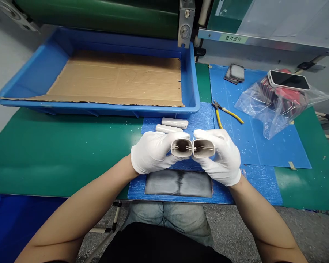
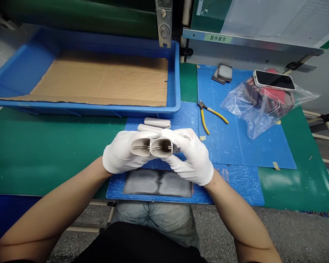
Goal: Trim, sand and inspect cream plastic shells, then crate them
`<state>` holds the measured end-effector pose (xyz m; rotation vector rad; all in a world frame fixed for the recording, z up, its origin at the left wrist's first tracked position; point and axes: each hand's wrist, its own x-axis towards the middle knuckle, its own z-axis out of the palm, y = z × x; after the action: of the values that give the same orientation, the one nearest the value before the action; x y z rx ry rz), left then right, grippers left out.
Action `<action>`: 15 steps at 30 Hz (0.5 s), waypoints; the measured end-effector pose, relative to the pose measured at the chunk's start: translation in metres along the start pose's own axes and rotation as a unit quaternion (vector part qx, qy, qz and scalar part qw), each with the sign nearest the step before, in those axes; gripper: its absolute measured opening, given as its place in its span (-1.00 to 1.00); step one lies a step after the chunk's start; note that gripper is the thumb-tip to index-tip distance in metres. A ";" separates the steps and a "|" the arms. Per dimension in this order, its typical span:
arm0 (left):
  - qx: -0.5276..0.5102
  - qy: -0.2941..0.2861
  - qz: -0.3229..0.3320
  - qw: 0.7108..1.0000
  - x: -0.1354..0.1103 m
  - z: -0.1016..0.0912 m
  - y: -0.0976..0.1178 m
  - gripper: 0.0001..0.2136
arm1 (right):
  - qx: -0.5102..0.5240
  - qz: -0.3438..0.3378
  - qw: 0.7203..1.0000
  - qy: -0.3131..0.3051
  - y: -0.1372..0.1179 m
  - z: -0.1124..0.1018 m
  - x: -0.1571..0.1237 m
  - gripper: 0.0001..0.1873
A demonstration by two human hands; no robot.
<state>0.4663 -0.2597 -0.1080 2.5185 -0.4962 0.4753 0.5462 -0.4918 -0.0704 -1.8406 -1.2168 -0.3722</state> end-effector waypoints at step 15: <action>-0.145 0.042 -0.081 0.985 0.012 0.001 0.014 -0.33 | 0.127 0.181 0.973 -0.062 0.012 0.012 0.003 -0.64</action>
<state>0.4711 -0.2746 -0.0976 2.2261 -0.3008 0.4129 0.5558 -0.4820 -0.0816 -1.8317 -0.9325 0.1001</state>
